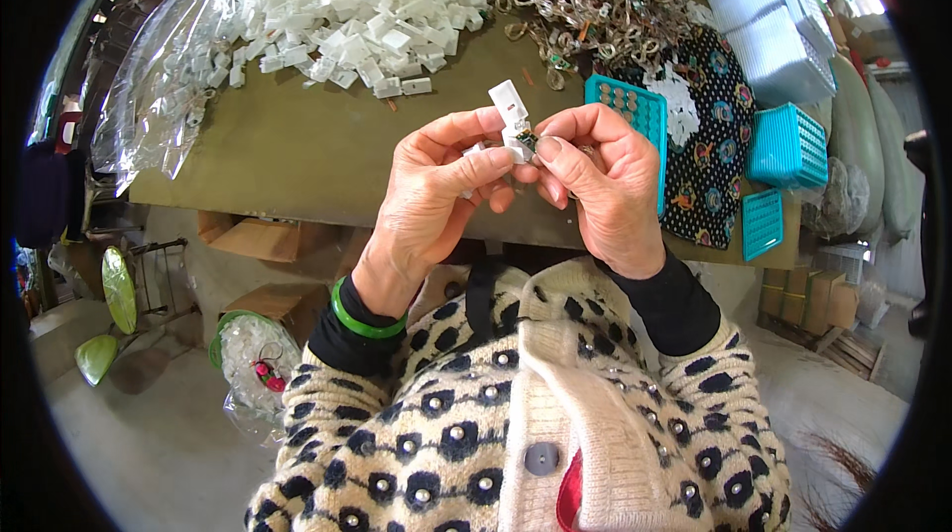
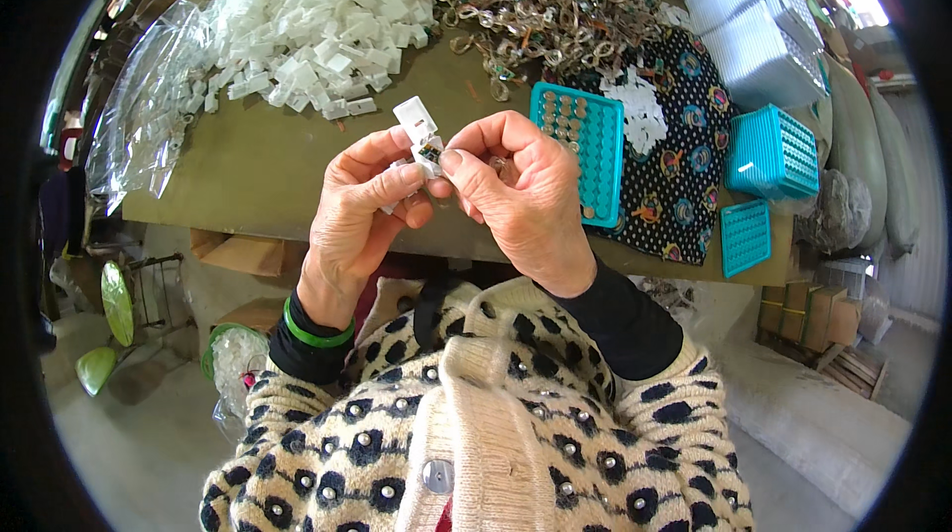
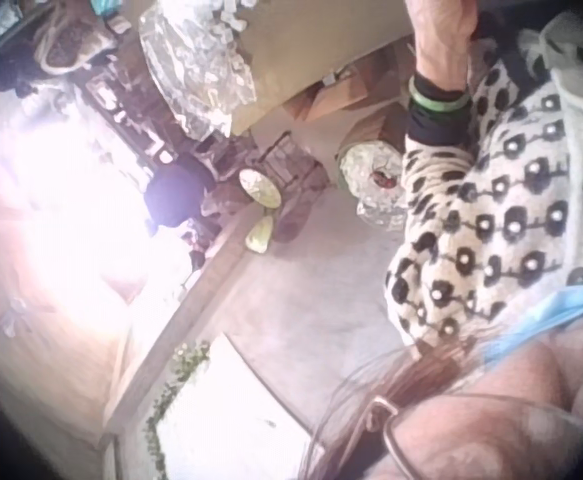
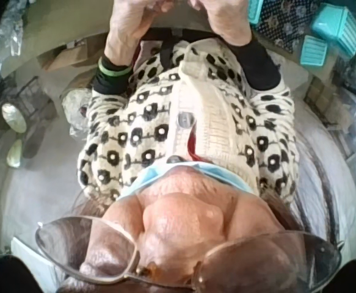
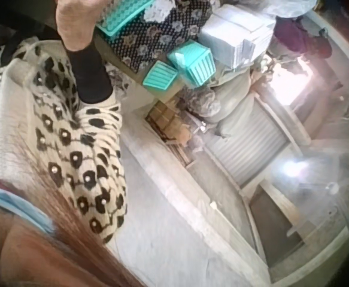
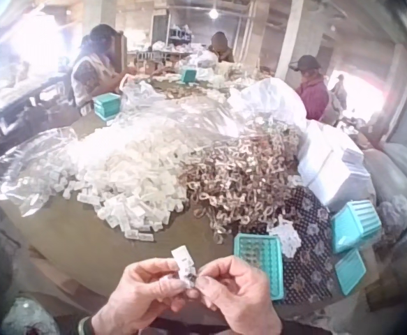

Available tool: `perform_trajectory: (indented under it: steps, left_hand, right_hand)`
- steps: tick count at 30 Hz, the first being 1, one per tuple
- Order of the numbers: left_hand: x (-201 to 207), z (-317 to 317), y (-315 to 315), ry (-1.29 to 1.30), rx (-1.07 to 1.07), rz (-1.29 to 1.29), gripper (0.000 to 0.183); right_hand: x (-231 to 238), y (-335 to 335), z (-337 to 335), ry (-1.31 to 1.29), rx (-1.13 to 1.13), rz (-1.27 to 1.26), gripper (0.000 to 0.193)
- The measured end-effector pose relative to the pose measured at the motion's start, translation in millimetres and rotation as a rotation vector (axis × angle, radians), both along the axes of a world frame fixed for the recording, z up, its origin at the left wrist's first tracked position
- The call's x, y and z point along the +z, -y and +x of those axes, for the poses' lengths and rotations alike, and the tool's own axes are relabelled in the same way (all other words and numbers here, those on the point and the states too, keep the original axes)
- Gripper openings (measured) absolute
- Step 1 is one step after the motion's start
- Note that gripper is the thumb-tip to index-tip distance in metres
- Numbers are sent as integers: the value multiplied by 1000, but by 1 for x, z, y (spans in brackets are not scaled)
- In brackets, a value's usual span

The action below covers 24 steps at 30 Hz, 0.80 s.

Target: The person repeatedly picks small white plastic housings and inserts small metallic components into them by hand. They handle each unit one at a time, occasionally placing a finished unit aside and picking another from the pile on the table.

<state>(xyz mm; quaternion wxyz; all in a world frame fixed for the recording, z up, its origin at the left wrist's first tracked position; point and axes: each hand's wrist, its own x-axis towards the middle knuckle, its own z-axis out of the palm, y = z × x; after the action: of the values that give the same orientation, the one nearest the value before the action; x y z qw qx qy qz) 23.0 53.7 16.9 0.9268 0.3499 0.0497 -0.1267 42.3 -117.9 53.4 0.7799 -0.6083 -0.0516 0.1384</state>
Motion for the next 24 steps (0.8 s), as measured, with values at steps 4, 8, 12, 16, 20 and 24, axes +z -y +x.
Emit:
perform_trajectory:
  steps: [4,8,12,16,20,24]
  left_hand:
    - [-5,1,3,-4,-11,-14,27]
    - [-8,1,8,19,-7,-37,27]
    - [-10,0,13,34,5,-59,27]
    - [-10,-3,22,103,94,-46,25]
    - [-10,-4,28,119,167,15,20]
    - [-8,-4,32,116,182,61,18]
  right_hand:
    - [-3,8,-1,-36,-9,73,7]
    - [-2,14,-2,-107,-16,147,6]
    - [-1,18,-3,-143,25,124,7]
    - [2,19,-7,-79,40,-96,9]
    - [2,19,-10,184,29,-255,7]
    - [-6,16,-12,562,-95,-497,16]
